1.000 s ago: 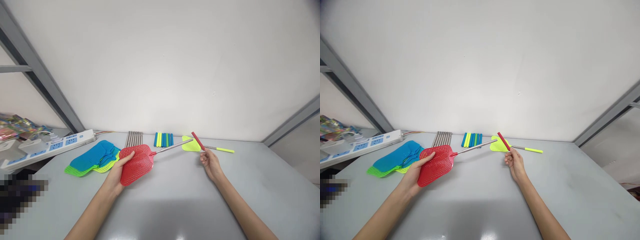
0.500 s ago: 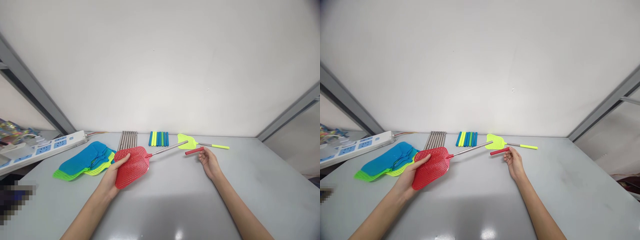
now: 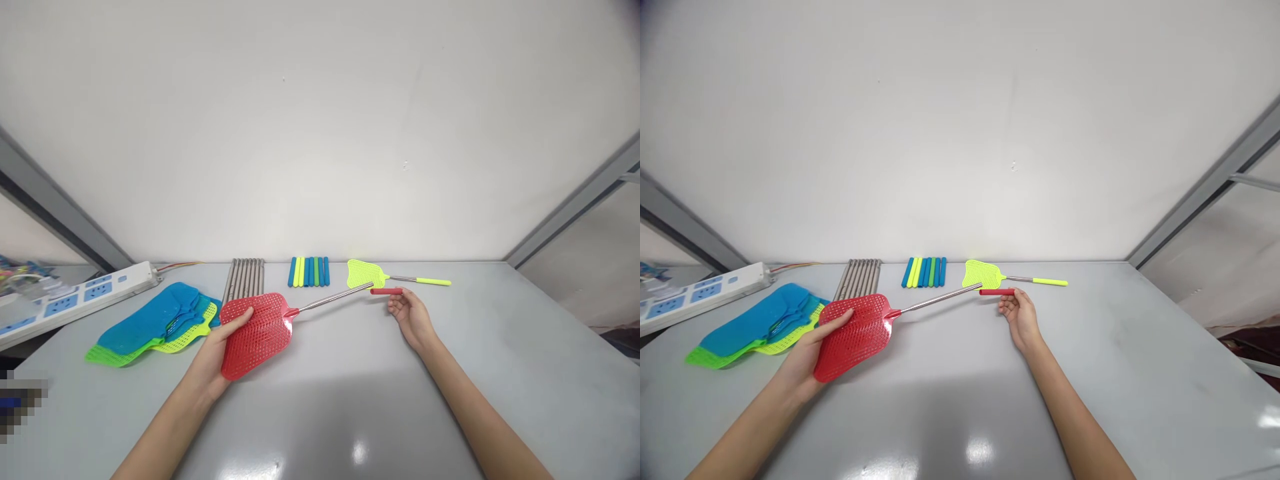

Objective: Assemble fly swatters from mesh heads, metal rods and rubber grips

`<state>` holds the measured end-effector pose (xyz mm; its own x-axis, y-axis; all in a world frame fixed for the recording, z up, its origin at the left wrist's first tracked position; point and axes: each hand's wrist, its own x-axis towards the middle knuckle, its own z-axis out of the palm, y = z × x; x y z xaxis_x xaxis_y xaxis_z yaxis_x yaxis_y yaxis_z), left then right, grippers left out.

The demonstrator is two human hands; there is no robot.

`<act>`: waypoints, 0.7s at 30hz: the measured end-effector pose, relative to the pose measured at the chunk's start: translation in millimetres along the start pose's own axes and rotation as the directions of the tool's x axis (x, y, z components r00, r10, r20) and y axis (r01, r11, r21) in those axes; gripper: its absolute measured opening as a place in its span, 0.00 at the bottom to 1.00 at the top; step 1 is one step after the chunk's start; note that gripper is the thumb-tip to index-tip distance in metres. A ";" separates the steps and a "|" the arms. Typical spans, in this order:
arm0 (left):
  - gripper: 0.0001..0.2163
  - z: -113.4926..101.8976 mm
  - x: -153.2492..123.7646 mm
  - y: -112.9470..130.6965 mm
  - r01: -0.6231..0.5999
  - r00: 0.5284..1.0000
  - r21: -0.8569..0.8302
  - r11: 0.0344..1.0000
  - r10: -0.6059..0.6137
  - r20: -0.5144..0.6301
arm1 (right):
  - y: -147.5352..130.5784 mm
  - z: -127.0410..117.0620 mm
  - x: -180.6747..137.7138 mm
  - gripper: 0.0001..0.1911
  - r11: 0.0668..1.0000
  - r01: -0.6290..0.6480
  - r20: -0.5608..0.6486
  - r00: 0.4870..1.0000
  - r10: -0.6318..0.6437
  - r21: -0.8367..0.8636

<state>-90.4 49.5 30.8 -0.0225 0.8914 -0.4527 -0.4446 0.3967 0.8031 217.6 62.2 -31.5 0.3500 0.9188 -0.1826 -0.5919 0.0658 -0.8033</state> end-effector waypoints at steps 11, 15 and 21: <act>0.07 2.1 -0.4 -3.0 0.031 0.999 0.008 0.999 -0.031 0.038 | -3.5 -4.9 4.2 0.06 0.989 -0.087 -0.029 0.995 0.091 0.117; 0.08 0.1 2.5 -6.3 0.062 0.995 0.038 0.997 -0.065 0.070 | -4.0 -5.7 3.9 0.07 0.987 -0.092 -0.041 0.994 0.098 0.128; 0.11 -3.4 5.6 -11.0 0.078 0.993 0.085 0.993 -0.085 0.086 | -6.1 -7.3 4.6 0.08 0.990 -0.073 -0.071 0.994 0.082 0.122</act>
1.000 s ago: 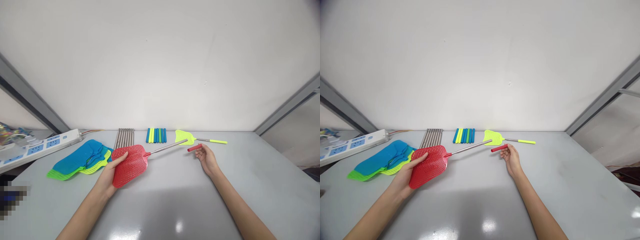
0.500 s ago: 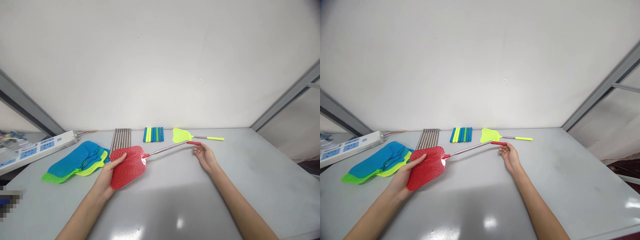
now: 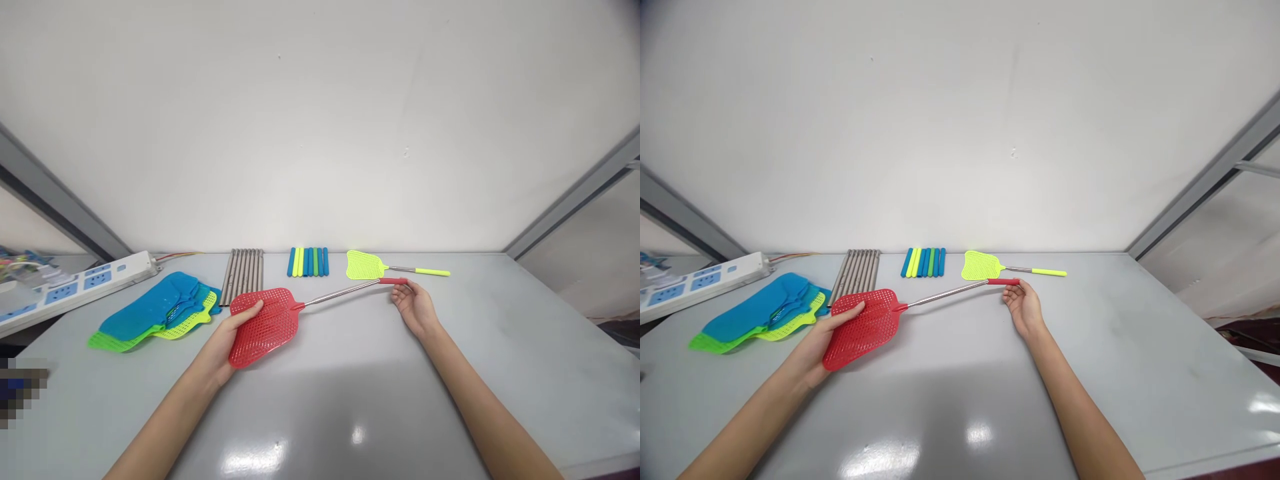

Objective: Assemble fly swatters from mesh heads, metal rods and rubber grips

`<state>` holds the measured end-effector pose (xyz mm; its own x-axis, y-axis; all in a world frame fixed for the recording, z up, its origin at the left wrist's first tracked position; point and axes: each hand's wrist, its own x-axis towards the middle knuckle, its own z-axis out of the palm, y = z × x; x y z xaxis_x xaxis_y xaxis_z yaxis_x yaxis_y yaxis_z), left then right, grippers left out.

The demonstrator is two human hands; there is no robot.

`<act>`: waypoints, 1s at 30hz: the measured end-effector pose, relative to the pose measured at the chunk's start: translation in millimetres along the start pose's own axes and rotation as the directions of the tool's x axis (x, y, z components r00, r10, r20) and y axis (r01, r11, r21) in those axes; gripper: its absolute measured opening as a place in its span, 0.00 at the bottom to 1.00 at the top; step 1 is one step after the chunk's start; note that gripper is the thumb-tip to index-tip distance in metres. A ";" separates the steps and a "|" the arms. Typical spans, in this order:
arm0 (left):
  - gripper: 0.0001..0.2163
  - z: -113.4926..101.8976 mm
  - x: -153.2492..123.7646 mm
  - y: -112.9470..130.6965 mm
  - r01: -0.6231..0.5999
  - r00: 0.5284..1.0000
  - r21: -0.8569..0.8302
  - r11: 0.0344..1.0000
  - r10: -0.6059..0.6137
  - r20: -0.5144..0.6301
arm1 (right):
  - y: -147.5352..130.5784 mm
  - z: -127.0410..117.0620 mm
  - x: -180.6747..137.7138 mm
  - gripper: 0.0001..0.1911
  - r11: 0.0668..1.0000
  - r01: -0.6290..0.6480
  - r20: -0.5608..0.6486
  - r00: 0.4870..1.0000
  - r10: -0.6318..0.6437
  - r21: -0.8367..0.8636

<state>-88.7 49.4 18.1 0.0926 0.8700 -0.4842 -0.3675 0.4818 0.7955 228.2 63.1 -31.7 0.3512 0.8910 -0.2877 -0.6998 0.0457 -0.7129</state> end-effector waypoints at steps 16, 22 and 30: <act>0.08 9.1 -8.0 4.8 0.072 0.997 0.030 0.997 -0.070 -0.037 | 0.9 -1.0 -1.8 0.06 0.995 0.060 0.003 0.998 -0.060 -0.081; 0.08 12.3 -9.2 5.3 0.096 0.995 0.010 0.995 -0.096 -0.005 | 2.1 0.5 -3.4 0.07 0.989 0.059 0.044 0.998 -0.053 -0.136; 0.10 11.9 -7.1 -2.7 0.056 0.998 -0.001 0.998 -0.056 0.011 | 1.1 3.1 -8.6 0.05 0.970 0.086 0.113 0.992 -0.062 -0.226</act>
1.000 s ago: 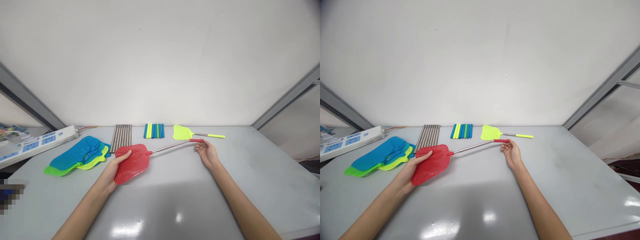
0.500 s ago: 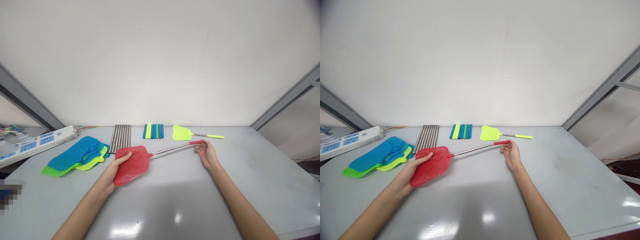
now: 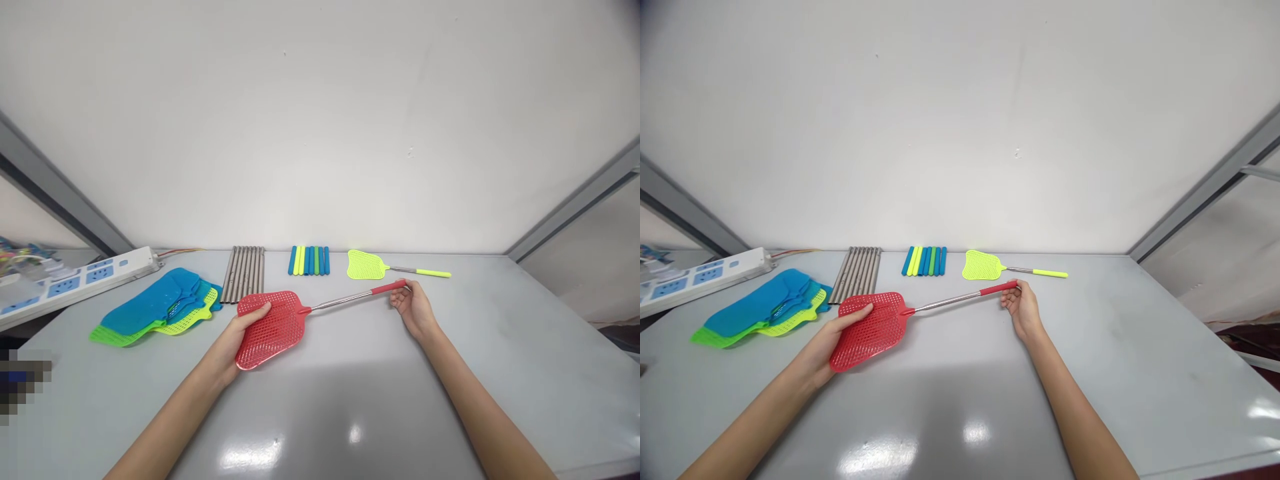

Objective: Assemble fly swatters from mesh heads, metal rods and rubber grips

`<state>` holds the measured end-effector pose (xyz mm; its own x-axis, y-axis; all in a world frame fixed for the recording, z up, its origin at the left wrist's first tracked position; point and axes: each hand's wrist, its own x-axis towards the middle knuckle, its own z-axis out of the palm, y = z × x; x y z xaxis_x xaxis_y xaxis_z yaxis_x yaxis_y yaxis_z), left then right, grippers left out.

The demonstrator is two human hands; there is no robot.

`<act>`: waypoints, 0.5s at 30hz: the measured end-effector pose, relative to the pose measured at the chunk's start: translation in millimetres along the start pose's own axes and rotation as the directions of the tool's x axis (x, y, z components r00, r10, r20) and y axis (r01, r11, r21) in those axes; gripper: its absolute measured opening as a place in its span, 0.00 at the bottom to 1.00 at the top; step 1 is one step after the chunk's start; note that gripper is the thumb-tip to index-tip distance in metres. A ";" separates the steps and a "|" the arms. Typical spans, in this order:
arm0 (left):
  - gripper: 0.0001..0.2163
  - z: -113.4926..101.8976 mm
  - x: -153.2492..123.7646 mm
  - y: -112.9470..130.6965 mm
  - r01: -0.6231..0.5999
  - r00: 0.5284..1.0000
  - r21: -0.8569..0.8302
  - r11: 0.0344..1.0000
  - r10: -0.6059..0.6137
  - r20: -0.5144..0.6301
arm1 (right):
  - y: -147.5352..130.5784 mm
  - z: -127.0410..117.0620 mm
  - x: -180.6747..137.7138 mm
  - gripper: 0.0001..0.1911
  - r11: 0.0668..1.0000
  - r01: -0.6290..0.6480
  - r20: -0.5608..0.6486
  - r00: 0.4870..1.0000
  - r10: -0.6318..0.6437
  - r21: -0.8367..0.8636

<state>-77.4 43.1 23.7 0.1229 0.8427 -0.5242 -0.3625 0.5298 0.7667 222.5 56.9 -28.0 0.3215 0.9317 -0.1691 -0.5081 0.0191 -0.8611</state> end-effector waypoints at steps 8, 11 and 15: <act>0.14 1.9 -0.8 -8.3 0.010 0.999 0.017 1.000 -0.011 0.045 | 0.9 7.2 -5.4 0.06 0.989 0.033 0.043 0.999 -0.027 -0.142; 0.14 3.9 -2.7 -8.8 0.024 0.998 0.013 1.000 -0.025 0.052 | 1.0 6.2 -5.6 0.10 0.987 0.016 0.067 0.998 -0.005 -0.161; 0.14 7.2 -5.6 -8.8 0.042 0.997 -0.001 0.999 -0.042 0.060 | 1.2 4.9 -7.2 0.15 0.987 -0.026 0.087 0.995 0.040 -0.157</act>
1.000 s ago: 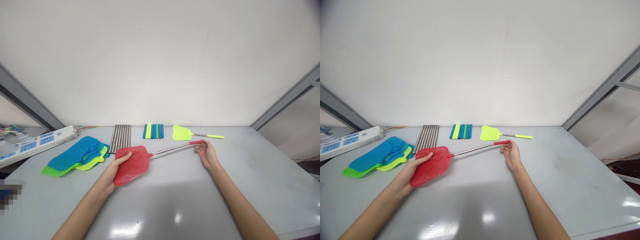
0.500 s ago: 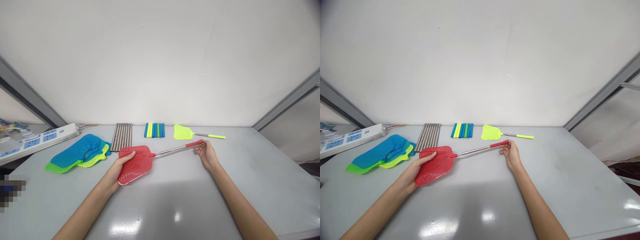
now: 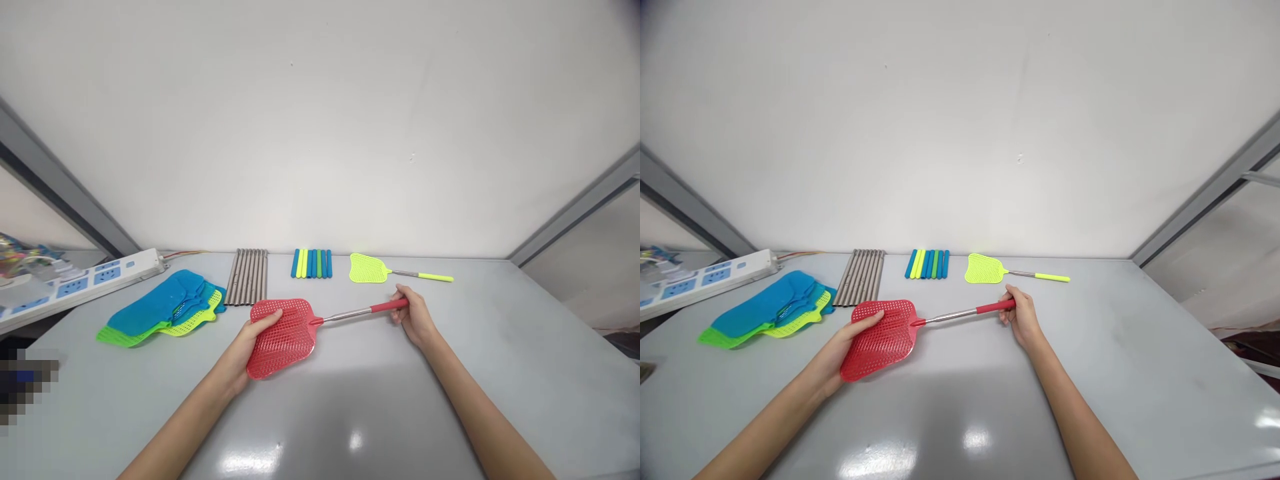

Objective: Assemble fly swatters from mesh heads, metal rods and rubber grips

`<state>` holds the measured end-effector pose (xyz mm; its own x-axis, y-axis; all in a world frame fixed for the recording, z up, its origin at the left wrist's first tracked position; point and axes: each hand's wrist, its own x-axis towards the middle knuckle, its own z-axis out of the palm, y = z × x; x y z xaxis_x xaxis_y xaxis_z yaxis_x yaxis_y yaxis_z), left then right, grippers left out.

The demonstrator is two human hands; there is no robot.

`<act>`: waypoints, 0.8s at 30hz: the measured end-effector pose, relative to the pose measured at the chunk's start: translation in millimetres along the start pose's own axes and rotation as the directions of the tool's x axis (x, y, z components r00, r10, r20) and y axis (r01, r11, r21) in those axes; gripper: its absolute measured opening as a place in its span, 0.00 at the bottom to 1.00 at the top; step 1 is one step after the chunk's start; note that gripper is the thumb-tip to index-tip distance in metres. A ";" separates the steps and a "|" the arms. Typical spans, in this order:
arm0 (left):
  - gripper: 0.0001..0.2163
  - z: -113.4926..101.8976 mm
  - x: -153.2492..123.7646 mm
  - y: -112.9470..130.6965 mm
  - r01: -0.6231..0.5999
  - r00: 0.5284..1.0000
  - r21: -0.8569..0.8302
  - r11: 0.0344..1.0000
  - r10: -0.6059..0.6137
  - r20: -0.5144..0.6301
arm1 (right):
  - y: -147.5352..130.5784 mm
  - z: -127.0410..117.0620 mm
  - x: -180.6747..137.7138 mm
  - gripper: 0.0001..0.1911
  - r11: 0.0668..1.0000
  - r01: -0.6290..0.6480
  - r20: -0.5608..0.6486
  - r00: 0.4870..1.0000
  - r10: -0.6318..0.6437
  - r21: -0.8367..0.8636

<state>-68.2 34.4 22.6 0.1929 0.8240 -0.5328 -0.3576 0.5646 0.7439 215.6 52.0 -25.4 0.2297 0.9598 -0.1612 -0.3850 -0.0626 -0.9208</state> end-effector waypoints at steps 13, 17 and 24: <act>0.14 16.0 -7.0 -27.9 -0.056 0.998 -0.007 0.998 0.056 -0.028 | -11.3 4.9 -5.1 0.14 0.810 -0.104 0.053 0.995 0.090 0.577; 0.13 26.2 -15.0 -48.7 -0.107 0.993 0.032 0.994 0.109 -0.039 | -8.7 -2.6 -3.7 0.18 0.776 -0.064 0.031 0.998 0.058 0.627; 0.12 28.9 -22.8 -76.1 -0.229 0.968 0.162 0.960 0.242 -0.066 | -12.1 -4.9 -5.7 0.19 0.770 -0.036 0.025 0.999 0.026 0.637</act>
<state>-19.0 -26.0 -10.1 0.0404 0.9311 -0.3626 -0.2396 0.3614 0.9011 223.3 45.9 -15.1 0.1975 0.9643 -0.1761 -0.8741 0.0919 -0.4769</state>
